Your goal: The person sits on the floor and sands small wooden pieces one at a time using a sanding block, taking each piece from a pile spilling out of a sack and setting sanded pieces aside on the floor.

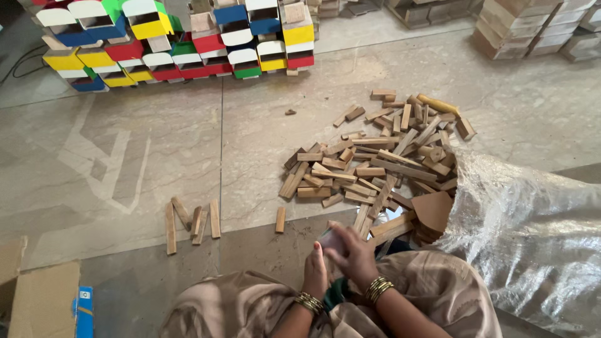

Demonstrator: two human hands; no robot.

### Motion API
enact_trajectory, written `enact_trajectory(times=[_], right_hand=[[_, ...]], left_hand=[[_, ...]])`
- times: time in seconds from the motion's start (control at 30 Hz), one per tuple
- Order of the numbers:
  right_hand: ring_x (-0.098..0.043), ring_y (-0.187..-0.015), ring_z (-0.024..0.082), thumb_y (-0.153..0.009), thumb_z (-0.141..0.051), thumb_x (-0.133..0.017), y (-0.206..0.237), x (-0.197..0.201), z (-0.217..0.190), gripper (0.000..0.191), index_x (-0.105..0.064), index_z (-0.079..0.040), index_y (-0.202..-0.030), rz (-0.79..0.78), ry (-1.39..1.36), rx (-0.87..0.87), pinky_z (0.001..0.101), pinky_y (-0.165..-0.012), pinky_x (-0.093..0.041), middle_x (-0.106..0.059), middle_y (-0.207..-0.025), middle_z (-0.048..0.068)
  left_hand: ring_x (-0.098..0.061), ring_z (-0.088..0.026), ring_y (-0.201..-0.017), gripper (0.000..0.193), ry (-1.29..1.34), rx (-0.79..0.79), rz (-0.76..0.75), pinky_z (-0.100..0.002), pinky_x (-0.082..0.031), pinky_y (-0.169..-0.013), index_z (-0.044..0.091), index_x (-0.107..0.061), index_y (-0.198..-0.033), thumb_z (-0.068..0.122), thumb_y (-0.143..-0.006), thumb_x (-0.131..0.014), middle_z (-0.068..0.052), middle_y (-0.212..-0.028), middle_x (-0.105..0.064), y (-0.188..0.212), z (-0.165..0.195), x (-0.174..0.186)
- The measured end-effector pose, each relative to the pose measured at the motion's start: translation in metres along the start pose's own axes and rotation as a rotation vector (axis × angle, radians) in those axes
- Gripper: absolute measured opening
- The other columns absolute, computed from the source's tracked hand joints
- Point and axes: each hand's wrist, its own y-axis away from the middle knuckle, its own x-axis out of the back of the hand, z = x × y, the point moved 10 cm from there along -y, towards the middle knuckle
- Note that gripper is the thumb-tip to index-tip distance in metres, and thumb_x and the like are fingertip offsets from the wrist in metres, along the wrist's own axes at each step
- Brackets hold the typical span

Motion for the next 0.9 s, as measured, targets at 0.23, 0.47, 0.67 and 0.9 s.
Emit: enact_trajectory(times=[0.23,0.47,0.67,0.9], right_hand=[[-0.072,-0.087,0.024,-0.092,-0.017,-0.073,-0.022,0.042,0.054,0.046,-0.062,-0.014,-0.136,0.351,-0.237,-0.244,0.0301,-0.071,-0.06,-0.07,-0.111,0.012],[-0.06,-0.09,0.022,-0.102,-0.02,-0.052,-0.011,0.012,0.11,0.048,-0.051,-0.013,-0.149,0.322,-1.117,-0.661,0.0347,-0.07,-0.053,-0.062,-0.112,0.011],[-0.064,-0.106,0.02,-0.096,-0.003,-0.046,-0.009,-0.007,0.089,0.058,-0.045,-0.016,-0.153,0.075,-1.286,-0.677,0.0367,-0.085,-0.058,-0.064,-0.124,0.006],[-0.068,-0.083,0.018,-0.099,-0.007,-0.045,-0.011,-0.018,0.084,0.059,-0.042,-0.024,-0.155,-0.035,-0.661,-0.512,0.0364,-0.072,-0.061,-0.069,-0.119,0.007]], left_hand=[[-0.058,-0.015,-0.054,0.044,-0.484,-0.364,-0.095,-0.03,-0.044,-0.051,0.005,-0.061,-0.101,0.043,-0.112,-0.042,-0.008,-0.061,-0.057,0.035,0.034,-0.032],[-0.062,-0.015,-0.055,0.024,-0.088,0.092,-0.073,-0.031,-0.049,-0.05,0.008,-0.052,-0.108,0.031,-0.101,-0.055,-0.004,-0.076,-0.064,0.005,-0.003,-0.02],[-0.063,-0.008,-0.069,0.031,0.065,-0.003,-0.073,-0.026,-0.054,-0.059,0.004,-0.063,-0.118,0.031,-0.104,-0.06,0.0,-0.088,-0.066,-0.004,0.002,-0.001],[-0.045,-0.011,-0.048,0.05,0.059,0.237,0.013,-0.028,-0.035,-0.042,0.007,-0.064,-0.13,0.045,-0.102,-0.048,-0.003,-0.068,-0.052,-0.006,-0.014,0.01]])
